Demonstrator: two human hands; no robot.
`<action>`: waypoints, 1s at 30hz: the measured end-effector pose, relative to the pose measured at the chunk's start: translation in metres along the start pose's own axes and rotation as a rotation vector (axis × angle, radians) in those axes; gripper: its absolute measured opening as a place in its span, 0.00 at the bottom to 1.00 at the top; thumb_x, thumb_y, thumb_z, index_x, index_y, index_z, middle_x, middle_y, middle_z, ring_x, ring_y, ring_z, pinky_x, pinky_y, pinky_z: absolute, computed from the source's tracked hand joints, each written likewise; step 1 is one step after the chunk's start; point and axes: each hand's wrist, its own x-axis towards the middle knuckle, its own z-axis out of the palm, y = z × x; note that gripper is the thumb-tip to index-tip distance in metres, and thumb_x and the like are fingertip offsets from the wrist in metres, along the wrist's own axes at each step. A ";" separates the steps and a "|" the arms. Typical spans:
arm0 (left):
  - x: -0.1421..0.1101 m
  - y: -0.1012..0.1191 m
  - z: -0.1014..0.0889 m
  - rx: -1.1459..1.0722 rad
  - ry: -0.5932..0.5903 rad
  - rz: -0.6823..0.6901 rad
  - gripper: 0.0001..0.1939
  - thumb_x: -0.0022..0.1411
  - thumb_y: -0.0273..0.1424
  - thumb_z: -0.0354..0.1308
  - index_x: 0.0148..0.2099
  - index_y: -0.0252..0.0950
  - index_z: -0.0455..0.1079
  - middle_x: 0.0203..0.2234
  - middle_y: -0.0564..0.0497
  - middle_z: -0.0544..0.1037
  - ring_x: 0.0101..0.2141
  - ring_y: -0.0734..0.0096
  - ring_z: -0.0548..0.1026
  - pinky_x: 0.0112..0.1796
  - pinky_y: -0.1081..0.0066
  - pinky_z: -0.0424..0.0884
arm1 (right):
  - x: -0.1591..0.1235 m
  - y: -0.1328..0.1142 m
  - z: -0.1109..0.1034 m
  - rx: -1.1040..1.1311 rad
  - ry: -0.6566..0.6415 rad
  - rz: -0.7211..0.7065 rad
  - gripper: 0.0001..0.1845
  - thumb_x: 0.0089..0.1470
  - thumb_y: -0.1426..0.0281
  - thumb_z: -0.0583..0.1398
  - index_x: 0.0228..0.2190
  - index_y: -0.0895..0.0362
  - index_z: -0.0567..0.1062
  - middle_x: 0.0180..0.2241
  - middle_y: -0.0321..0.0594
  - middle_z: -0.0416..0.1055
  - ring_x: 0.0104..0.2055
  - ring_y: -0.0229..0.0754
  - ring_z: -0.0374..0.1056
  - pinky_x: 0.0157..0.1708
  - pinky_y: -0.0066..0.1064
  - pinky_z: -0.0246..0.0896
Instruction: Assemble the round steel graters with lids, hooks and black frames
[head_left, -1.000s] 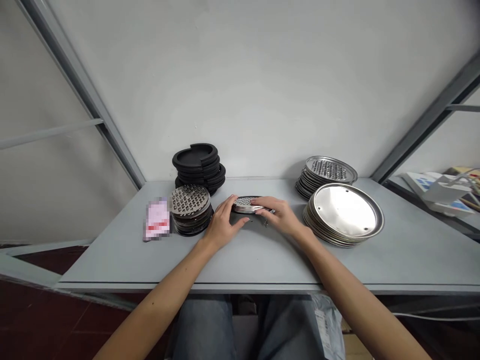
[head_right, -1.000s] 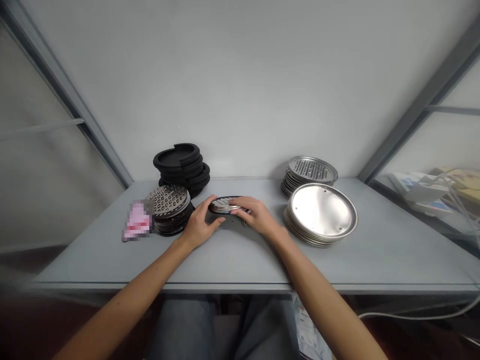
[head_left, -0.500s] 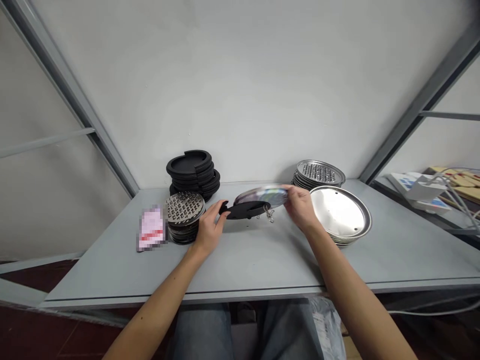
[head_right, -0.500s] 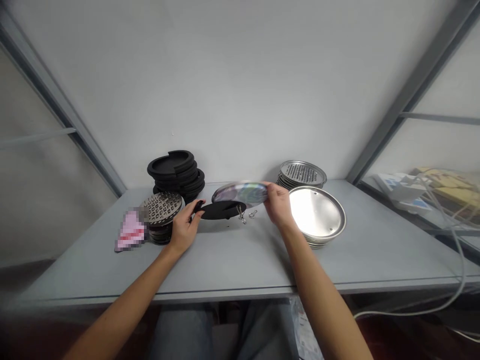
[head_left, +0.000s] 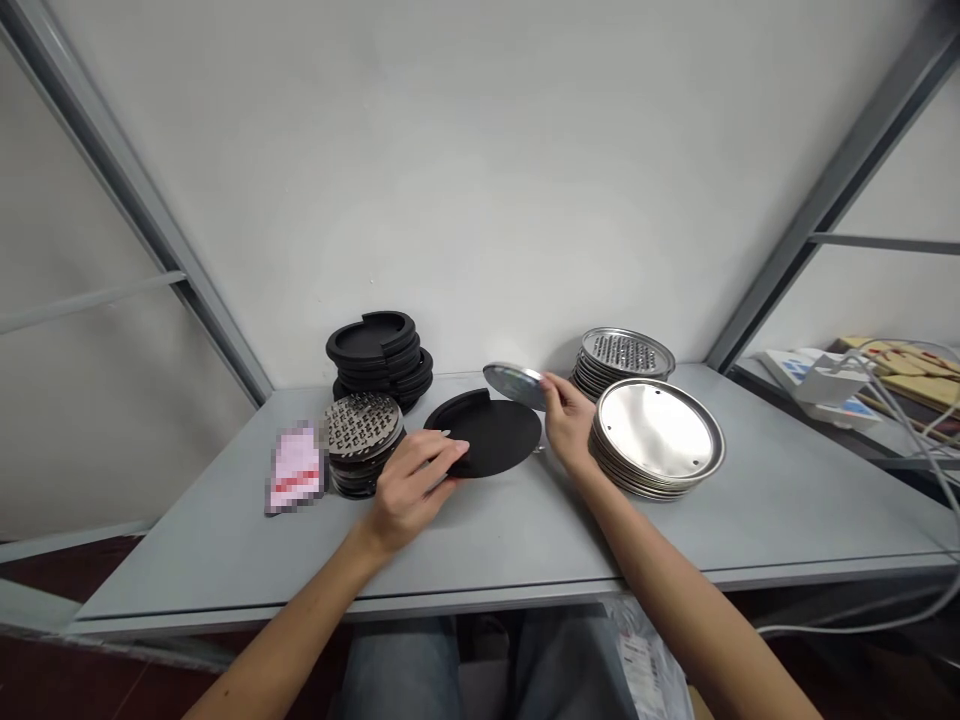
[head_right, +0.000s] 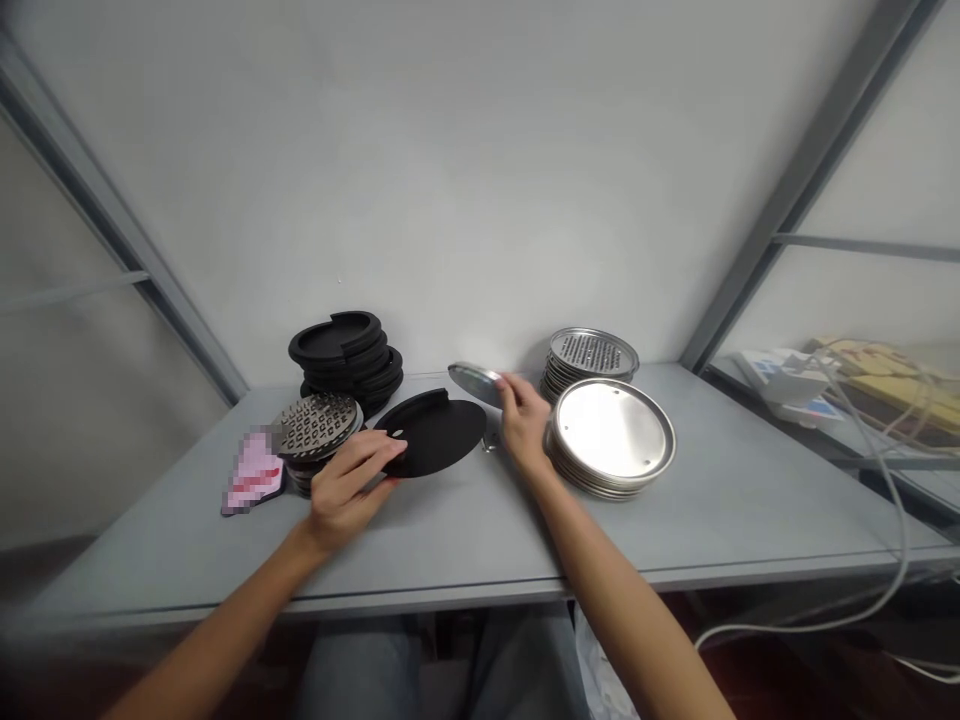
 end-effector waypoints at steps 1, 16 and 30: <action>0.007 0.002 -0.008 0.013 -0.004 0.011 0.23 0.61 0.23 0.60 0.58 0.41 0.66 0.41 0.48 0.77 0.42 0.64 0.76 0.45 0.59 0.75 | -0.002 0.005 0.002 -0.049 -0.049 -0.045 0.19 0.58 0.56 0.55 0.37 0.56 0.79 0.38 0.44 0.78 0.40 0.46 0.72 0.44 0.38 0.66; 0.074 -0.117 -0.189 0.539 -0.042 -0.112 0.16 0.59 0.36 0.64 0.50 0.50 0.74 0.39 0.60 0.78 0.40 0.69 0.76 0.40 0.68 0.75 | -0.011 0.042 0.014 -0.360 -0.251 -0.335 0.17 0.60 0.59 0.55 0.40 0.55 0.78 0.41 0.45 0.78 0.45 0.49 0.72 0.47 0.42 0.63; 0.064 -0.159 -0.148 0.457 -0.277 -0.246 0.14 0.60 0.41 0.59 0.48 0.50 0.75 0.42 0.51 0.79 0.44 0.60 0.75 0.49 0.58 0.70 | -0.011 0.049 0.015 -0.362 -0.307 -0.337 0.14 0.59 0.61 0.58 0.40 0.55 0.78 0.41 0.44 0.78 0.45 0.48 0.72 0.48 0.42 0.64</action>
